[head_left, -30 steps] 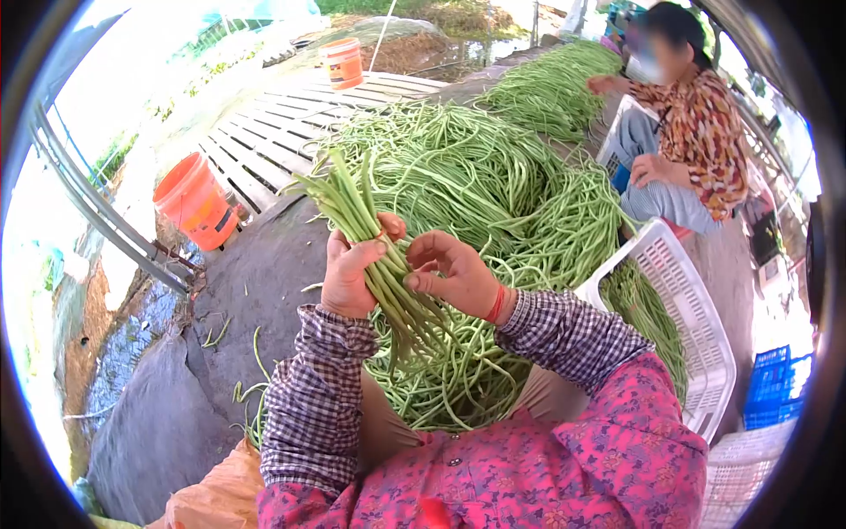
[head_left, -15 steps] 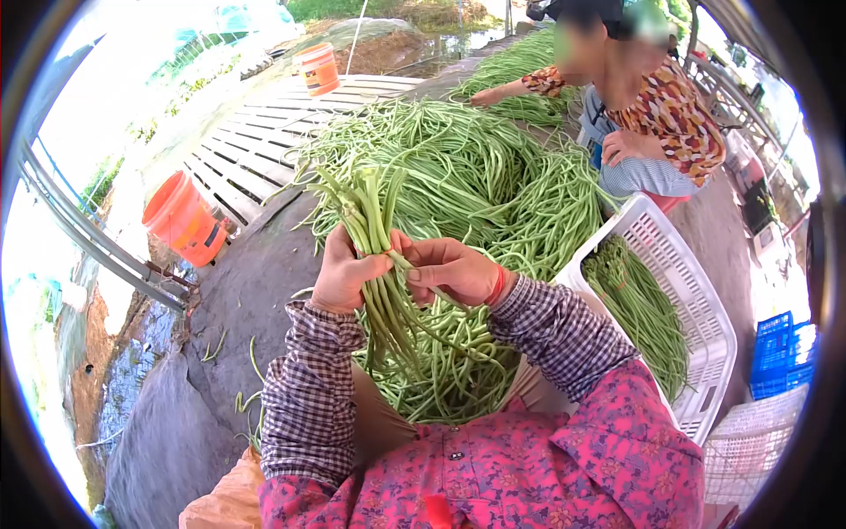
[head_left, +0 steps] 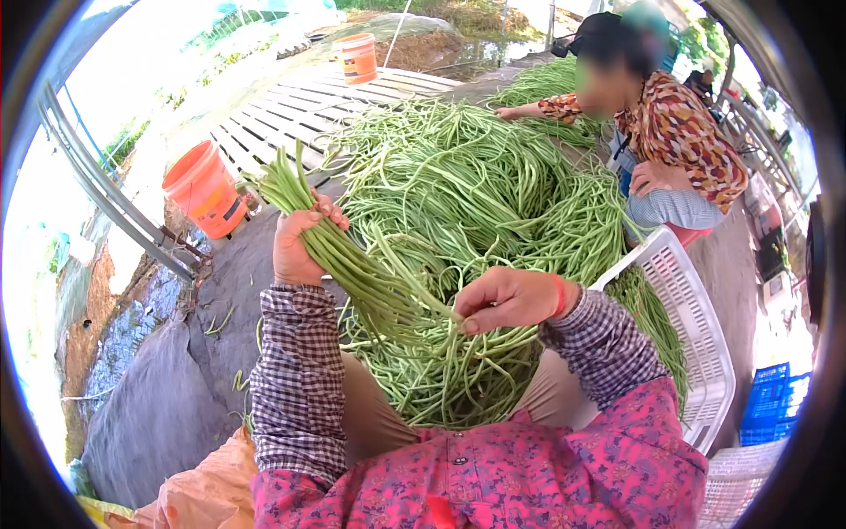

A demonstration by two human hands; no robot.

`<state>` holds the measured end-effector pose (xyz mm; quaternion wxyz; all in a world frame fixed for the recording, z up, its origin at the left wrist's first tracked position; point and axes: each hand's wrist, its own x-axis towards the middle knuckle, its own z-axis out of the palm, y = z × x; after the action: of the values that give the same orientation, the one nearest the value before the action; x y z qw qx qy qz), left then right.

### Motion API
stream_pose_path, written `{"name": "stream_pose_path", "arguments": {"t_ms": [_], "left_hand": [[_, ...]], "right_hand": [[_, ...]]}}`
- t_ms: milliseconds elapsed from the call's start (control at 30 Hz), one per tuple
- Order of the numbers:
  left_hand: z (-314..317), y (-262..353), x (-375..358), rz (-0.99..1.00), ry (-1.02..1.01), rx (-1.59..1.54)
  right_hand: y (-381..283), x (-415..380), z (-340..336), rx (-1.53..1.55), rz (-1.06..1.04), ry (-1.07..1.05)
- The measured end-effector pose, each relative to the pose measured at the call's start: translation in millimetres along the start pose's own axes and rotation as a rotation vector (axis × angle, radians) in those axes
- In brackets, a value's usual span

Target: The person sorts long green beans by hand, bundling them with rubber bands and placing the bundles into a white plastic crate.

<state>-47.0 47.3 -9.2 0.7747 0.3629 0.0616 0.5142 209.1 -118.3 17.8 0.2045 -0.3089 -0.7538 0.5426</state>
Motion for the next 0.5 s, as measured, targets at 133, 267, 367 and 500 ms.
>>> {"name": "stream_pose_path", "arguments": {"t_ms": [133,267,367,500], "left_hand": [[-1.5,4.7,-4.9,0.077,-0.05,0.072],[5.6,5.7,-6.5,0.095,-0.037,-0.022],[22.3,2.8,-7.9,0.09,-0.044,-0.052],[22.2,-11.8,-2.7,0.104,-0.188,-0.105]], "right_hand": [[-62.2,-24.4,-16.1,0.235,0.109,0.068],[-100.6,-60.1,-39.5,0.007,-0.094,0.385],[-118.8,-66.0,-49.3,-0.209,0.003,0.223],[-74.9,-25.6,-28.6,-0.332,0.027,0.189]]}}
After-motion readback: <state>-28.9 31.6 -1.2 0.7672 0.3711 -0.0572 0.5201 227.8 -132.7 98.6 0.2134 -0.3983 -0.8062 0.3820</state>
